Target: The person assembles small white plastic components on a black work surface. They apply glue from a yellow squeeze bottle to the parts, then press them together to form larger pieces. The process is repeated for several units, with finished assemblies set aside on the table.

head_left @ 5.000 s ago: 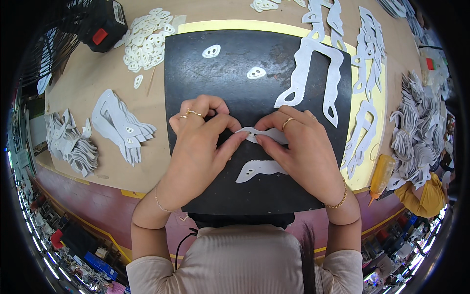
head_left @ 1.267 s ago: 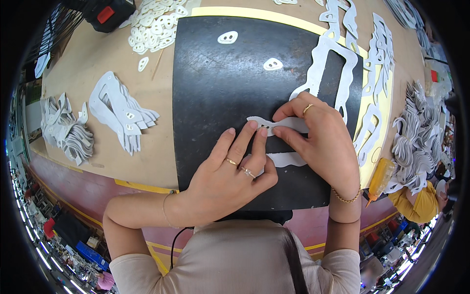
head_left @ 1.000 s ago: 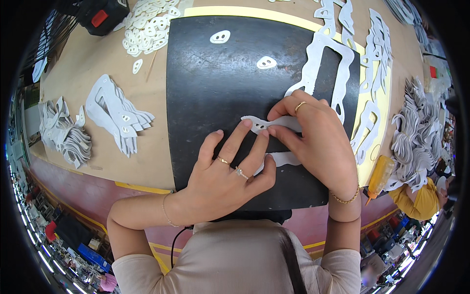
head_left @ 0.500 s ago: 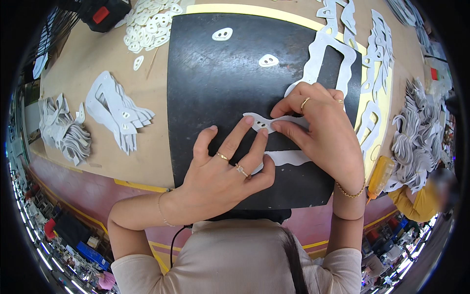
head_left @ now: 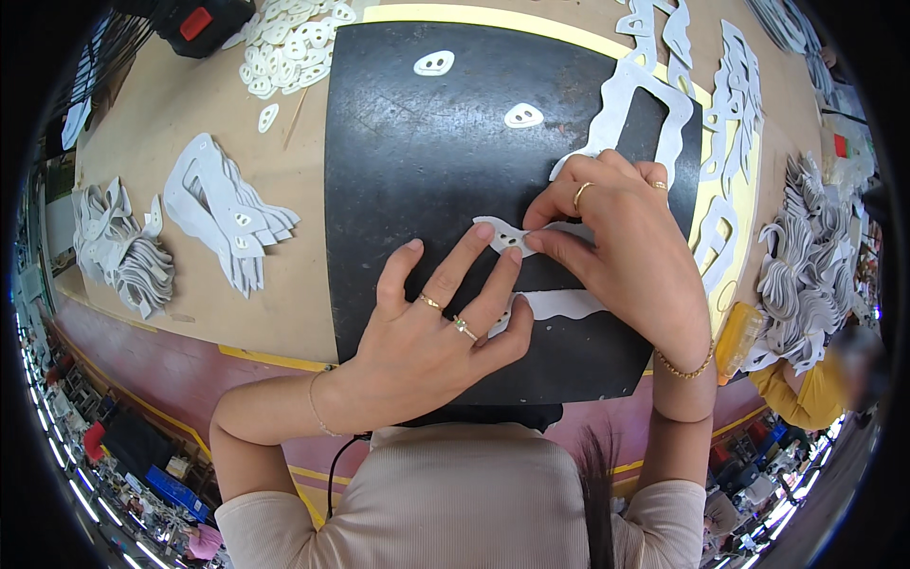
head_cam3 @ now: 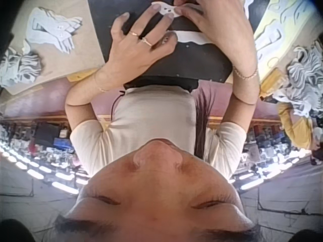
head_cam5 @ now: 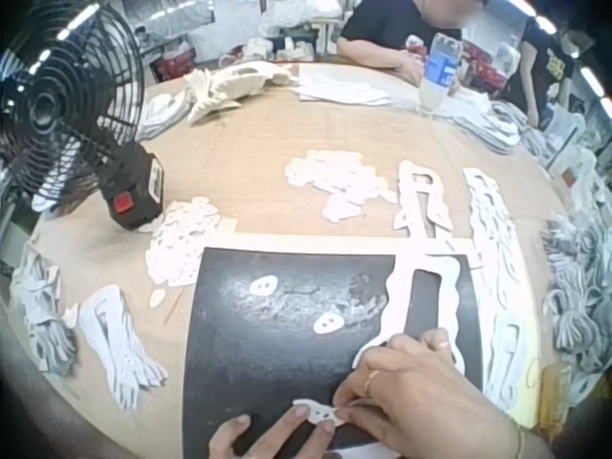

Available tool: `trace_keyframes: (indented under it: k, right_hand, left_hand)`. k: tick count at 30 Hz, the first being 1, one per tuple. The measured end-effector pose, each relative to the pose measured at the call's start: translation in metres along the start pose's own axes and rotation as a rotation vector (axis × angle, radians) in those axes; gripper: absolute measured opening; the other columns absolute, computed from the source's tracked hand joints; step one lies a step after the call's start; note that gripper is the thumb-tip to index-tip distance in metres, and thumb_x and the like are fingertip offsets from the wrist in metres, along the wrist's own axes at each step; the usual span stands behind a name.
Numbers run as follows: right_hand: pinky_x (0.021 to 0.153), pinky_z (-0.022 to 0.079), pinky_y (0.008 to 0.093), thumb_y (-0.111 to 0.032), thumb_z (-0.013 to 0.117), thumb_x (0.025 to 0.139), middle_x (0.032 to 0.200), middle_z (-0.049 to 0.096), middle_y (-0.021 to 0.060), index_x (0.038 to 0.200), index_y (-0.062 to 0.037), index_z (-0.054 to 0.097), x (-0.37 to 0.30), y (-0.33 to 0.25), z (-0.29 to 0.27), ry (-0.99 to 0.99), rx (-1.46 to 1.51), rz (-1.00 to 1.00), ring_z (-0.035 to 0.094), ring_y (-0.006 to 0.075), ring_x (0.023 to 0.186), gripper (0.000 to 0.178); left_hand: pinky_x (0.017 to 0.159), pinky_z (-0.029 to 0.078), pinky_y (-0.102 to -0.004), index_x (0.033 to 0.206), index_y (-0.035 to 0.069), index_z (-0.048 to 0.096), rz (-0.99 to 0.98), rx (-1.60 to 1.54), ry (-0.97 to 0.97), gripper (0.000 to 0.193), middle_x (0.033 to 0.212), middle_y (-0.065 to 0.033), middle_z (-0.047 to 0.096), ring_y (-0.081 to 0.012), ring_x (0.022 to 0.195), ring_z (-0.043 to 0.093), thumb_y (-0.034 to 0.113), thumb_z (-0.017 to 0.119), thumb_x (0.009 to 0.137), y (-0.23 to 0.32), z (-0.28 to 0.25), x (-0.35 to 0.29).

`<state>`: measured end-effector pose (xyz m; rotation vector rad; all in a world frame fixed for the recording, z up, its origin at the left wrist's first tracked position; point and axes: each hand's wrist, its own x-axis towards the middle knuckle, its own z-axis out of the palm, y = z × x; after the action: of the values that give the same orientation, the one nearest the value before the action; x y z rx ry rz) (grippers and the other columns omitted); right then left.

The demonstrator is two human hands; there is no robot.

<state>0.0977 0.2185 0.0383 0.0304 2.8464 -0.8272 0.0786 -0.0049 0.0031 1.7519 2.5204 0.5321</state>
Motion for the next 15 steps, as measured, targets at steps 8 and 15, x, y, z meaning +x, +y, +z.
trace_keyframes:
  k: [8, 15]
  right_hand:
    - [0.086, 0.034, 0.0356, -0.012, 0.077, 0.079, 0.084, 0.061, 0.0034, 0.085, -0.0083, 0.072, -0.015, -0.013, 0.009, 0.069, 0.095, 0.077, 0.057, 0.0231, 0.089, 0.008]
    - [0.077, 0.040, 0.0289, -0.010, 0.080, 0.082, 0.085, 0.064, 0.0008, 0.090, -0.0063, 0.072, -0.038, -0.018, 0.007, 0.137, 0.753, 0.198, 0.057, 0.0133, 0.078, 0.012]
  left_hand:
    - [0.097, 0.048, -0.0471, 0.111, 0.009, 0.064, -0.037, -0.329, 0.091, 0.031, 0.122, -0.0158, 0.059, -0.0345, 0.118, 0.059, 0.008, 0.074, 0.082, -0.028, -0.010, 0.003]
    - [0.080, 0.047, -0.0277, 0.111, -0.001, 0.066, -0.540, -1.169, 0.259, 0.026, 0.112, -0.0098, 0.059, -0.0164, 0.092, 0.058, 0.010, 0.075, 0.090, -0.009, -0.017, 0.008]
